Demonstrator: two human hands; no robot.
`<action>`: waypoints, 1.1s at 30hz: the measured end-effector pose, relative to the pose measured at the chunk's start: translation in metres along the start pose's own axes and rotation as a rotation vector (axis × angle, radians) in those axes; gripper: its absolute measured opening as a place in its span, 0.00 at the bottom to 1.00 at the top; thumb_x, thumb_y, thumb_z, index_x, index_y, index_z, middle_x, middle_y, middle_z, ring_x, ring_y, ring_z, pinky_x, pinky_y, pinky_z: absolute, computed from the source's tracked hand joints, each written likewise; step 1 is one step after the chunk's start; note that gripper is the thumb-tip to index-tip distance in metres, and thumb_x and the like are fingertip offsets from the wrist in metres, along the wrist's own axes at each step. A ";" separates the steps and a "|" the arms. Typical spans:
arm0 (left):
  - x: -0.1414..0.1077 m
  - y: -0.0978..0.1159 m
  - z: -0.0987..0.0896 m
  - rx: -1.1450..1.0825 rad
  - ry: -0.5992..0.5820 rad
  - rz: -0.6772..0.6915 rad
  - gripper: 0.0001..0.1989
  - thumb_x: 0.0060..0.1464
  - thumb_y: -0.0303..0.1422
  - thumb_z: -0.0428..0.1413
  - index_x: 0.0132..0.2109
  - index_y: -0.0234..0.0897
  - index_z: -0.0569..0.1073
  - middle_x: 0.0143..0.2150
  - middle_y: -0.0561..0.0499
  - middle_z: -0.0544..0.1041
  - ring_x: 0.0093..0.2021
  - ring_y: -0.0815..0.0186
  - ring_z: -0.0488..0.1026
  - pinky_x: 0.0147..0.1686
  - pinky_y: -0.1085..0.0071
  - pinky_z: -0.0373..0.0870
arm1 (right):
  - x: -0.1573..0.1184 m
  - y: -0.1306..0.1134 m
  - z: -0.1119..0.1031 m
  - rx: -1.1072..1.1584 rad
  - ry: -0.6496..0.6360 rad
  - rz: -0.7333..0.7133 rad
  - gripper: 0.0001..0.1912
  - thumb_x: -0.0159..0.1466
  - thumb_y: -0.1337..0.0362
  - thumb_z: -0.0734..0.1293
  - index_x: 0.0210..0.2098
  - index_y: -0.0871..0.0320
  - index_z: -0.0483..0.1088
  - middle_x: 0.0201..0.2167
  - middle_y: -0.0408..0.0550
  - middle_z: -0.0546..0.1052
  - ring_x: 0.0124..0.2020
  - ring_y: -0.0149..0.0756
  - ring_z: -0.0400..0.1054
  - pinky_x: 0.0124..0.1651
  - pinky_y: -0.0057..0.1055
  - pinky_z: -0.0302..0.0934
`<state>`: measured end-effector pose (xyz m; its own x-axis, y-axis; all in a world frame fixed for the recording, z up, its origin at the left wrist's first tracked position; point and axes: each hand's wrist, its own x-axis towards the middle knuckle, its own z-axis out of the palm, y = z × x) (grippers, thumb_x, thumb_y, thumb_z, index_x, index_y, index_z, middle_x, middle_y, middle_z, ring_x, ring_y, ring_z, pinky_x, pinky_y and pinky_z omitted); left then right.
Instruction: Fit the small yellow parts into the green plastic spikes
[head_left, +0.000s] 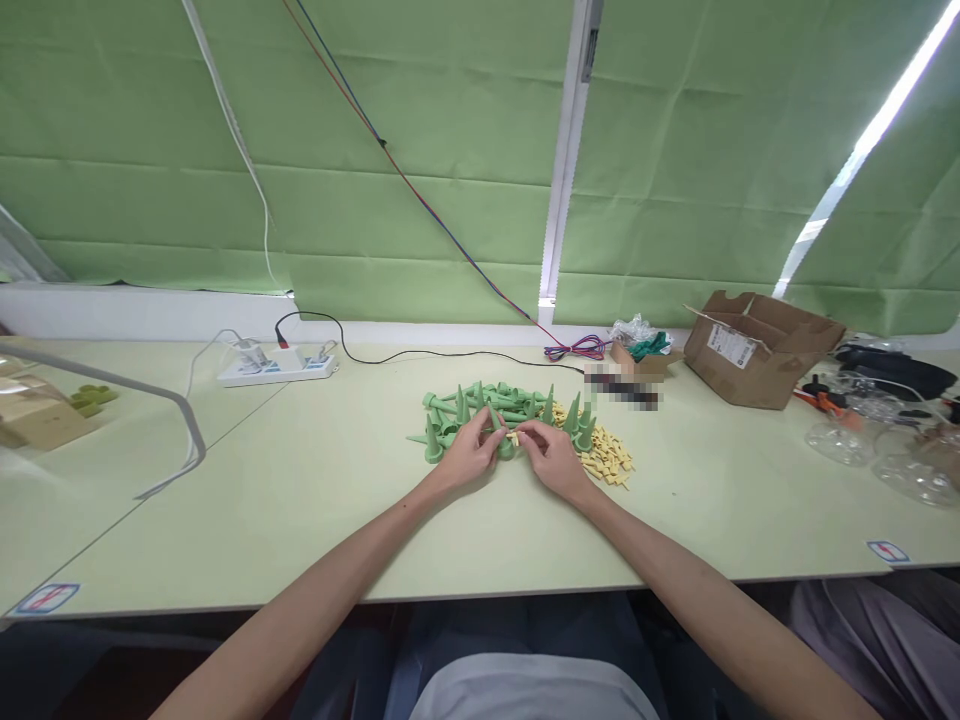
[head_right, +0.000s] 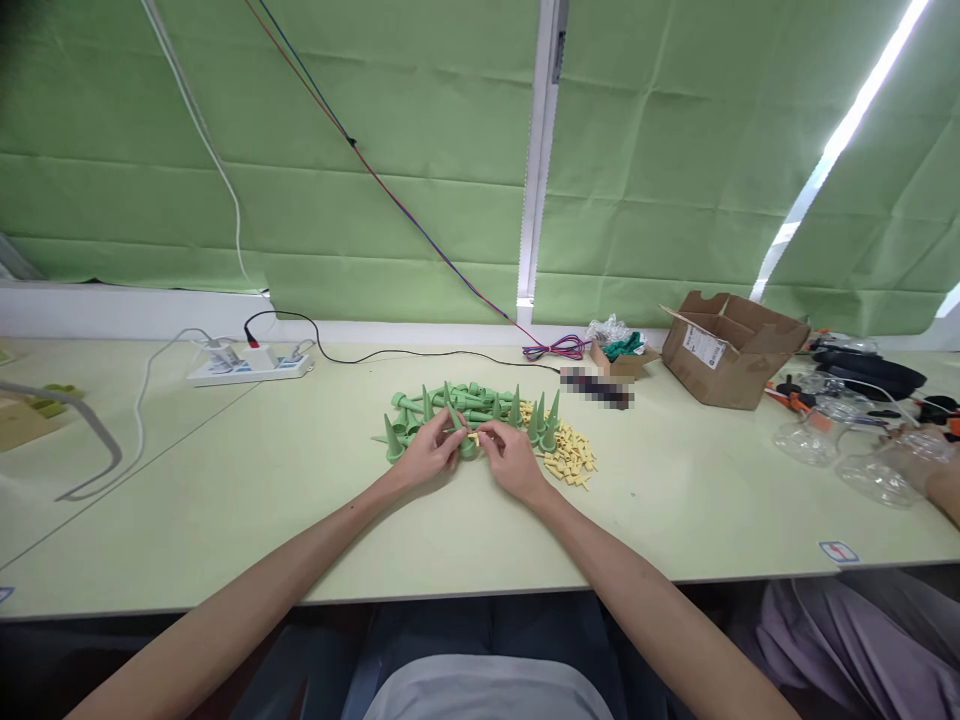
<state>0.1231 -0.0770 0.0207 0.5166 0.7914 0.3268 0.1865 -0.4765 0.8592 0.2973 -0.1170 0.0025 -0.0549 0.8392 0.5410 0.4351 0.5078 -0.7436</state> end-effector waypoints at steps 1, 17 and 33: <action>0.000 0.000 0.000 -0.019 -0.005 -0.005 0.10 0.63 0.41 0.47 0.42 0.39 0.63 0.25 0.58 0.65 0.18 0.73 0.60 0.21 0.74 0.59 | 0.000 0.000 0.000 0.001 0.010 0.001 0.10 0.67 0.61 0.61 0.39 0.57 0.72 0.35 0.49 0.78 0.31 0.36 0.71 0.35 0.31 0.64; -0.001 0.001 0.000 -0.103 -0.023 -0.034 0.13 0.62 0.44 0.48 0.43 0.39 0.62 0.24 0.58 0.67 0.17 0.73 0.63 0.19 0.75 0.61 | 0.001 0.002 0.000 -0.054 0.012 0.013 0.10 0.67 0.63 0.60 0.38 0.58 0.72 0.33 0.48 0.78 0.32 0.36 0.71 0.37 0.31 0.64; -0.003 0.005 -0.002 0.074 -0.029 -0.019 0.14 0.63 0.44 0.45 0.42 0.38 0.64 0.19 0.58 0.68 0.21 0.68 0.67 0.25 0.72 0.64 | 0.000 0.003 0.000 -0.041 -0.067 0.025 0.10 0.67 0.62 0.60 0.37 0.58 0.72 0.29 0.46 0.77 0.28 0.35 0.69 0.34 0.30 0.62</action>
<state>0.1208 -0.0815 0.0245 0.5360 0.7898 0.2982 0.2571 -0.4892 0.8334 0.2991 -0.1152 0.0002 -0.1033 0.8633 0.4940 0.4734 0.4795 -0.7389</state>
